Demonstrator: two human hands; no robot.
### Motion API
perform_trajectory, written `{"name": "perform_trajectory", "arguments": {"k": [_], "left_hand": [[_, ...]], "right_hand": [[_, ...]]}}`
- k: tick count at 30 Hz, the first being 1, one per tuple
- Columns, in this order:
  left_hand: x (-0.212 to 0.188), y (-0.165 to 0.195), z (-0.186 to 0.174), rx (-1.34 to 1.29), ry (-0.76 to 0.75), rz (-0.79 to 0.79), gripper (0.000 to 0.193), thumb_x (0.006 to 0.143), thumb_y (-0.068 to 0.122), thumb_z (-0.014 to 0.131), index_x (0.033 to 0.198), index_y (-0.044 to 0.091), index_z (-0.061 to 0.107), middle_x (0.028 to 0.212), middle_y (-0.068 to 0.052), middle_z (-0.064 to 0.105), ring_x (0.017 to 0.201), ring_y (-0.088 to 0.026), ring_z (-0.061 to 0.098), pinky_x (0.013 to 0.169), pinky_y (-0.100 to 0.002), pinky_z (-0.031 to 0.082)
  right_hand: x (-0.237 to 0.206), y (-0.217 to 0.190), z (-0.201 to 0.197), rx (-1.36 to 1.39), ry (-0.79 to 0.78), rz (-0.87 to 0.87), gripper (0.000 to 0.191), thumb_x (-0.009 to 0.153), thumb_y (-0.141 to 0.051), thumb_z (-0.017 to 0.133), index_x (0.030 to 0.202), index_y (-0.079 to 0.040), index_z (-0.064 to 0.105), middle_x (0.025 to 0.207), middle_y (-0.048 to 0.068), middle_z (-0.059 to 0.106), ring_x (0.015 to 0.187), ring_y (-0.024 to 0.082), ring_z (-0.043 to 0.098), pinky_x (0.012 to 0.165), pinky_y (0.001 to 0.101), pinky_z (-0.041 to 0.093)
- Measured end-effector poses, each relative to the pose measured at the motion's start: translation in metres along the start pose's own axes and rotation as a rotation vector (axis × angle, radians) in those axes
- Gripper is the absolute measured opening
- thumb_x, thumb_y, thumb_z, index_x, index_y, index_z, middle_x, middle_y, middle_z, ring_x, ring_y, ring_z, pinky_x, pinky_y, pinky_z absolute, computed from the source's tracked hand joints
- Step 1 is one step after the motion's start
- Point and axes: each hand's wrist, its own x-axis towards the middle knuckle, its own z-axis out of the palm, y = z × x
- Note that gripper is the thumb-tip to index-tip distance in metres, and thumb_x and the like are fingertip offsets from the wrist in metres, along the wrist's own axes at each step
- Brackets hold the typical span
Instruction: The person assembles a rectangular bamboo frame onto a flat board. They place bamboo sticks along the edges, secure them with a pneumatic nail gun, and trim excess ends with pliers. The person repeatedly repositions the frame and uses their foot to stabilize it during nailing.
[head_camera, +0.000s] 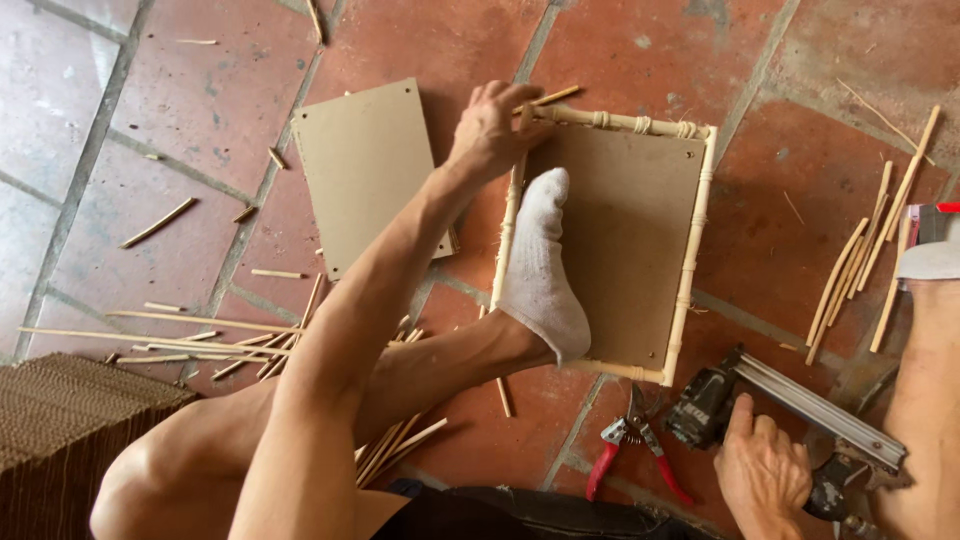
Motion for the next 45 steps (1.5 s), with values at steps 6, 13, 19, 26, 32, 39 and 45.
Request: {"name": "perform_trajectory", "arguments": {"k": [6, 13, 19, 26, 32, 39, 45], "left_hand": [[-0.005, 0.024, 0.010, -0.385, -0.203, -0.346, 0.020, 0.097, 0.014, 0.070, 0.114, 0.005, 0.072, 0.099, -0.009, 0.075, 0.087, -0.018, 0.075, 0.071, -0.031, 0.061], [-0.021, 0.041, -0.001, 0.073, -0.196, 0.011, 0.019, 0.104, 0.012, 0.079, 0.123, 0.006, 0.078, 0.105, -0.015, 0.072, 0.093, -0.028, 0.065, 0.081, -0.038, 0.053], [-0.029, 0.042, -0.004, -0.338, -0.310, -0.076, 0.022, 0.103, 0.008, 0.075, 0.125, 0.004, 0.073, 0.118, -0.015, 0.070, 0.104, -0.017, 0.070, 0.088, -0.028, 0.056], [-0.048, 0.054, 0.010, -0.008, -0.018, 0.127, 0.011, 0.104, 0.003, 0.080, 0.114, 0.004, 0.078, 0.113, -0.013, 0.075, 0.095, -0.020, 0.073, 0.084, -0.031, 0.059], [-0.051, 0.069, 0.003, 0.262, -0.059, 0.244, 0.004, 0.103, 0.007, 0.072, 0.104, 0.007, 0.068, 0.114, -0.009, 0.074, 0.097, -0.024, 0.072, 0.087, -0.036, 0.060], [-0.050, 0.084, 0.006, 0.434, -0.082, 0.250, 0.008, 0.102, 0.008, 0.069, 0.102, 0.007, 0.061, 0.104, -0.011, 0.065, 0.087, -0.026, 0.065, 0.079, -0.040, 0.056], [-0.054, 0.079, 0.000, 0.450, -0.130, 0.187, 0.013, 0.095, 0.017, 0.073, 0.099, 0.008, 0.065, 0.101, -0.012, 0.067, 0.089, -0.028, 0.066, 0.080, -0.042, 0.056]], "right_hand": [[-0.020, 0.004, 0.027, -0.061, 0.095, 0.002, 0.075, 0.080, -0.012, 0.073, 0.150, -0.001, 0.047, 0.096, 0.018, 0.069, 0.081, 0.027, 0.069, 0.072, 0.0458, 0.052], [-0.026, 0.016, 0.035, 0.129, 0.308, 0.079, 0.060, 0.085, -0.005, 0.066, 0.143, -0.002, 0.053, 0.091, 0.018, 0.064, 0.079, 0.033, 0.063, 0.075, 0.0487, 0.046], [-0.019, 0.040, -0.020, 0.364, -0.004, -0.024, 0.065, 0.079, -0.029, 0.074, 0.134, -0.003, 0.054, 0.099, 0.020, 0.067, 0.089, 0.035, 0.067, 0.082, 0.0534, 0.049], [-0.051, 0.144, -0.047, 0.594, 0.241, -0.040, 0.051, 0.094, -0.028, 0.068, 0.136, -0.003, 0.056, 0.112, 0.021, 0.070, 0.095, 0.036, 0.070, 0.080, 0.0487, 0.058], [-0.102, 0.161, -0.046, 0.496, 0.566, -0.018, 0.039, 0.091, -0.020, 0.072, 0.124, -0.001, 0.065, 0.105, 0.017, 0.073, 0.093, 0.032, 0.072, 0.079, 0.0488, 0.057], [-0.207, 0.175, 0.063, 0.825, 1.361, 0.424, 0.011, 0.104, -0.007, 0.063, 0.110, 0.001, 0.066, 0.094, 0.010, 0.070, 0.083, 0.024, 0.069, 0.074, 0.0382, 0.056], [-0.222, 0.279, 0.212, 1.082, 0.464, 1.341, 0.010, 0.112, -0.010, 0.063, 0.115, 0.000, 0.065, 0.099, 0.013, 0.066, 0.082, 0.026, 0.064, 0.076, 0.0392, 0.053]]}}
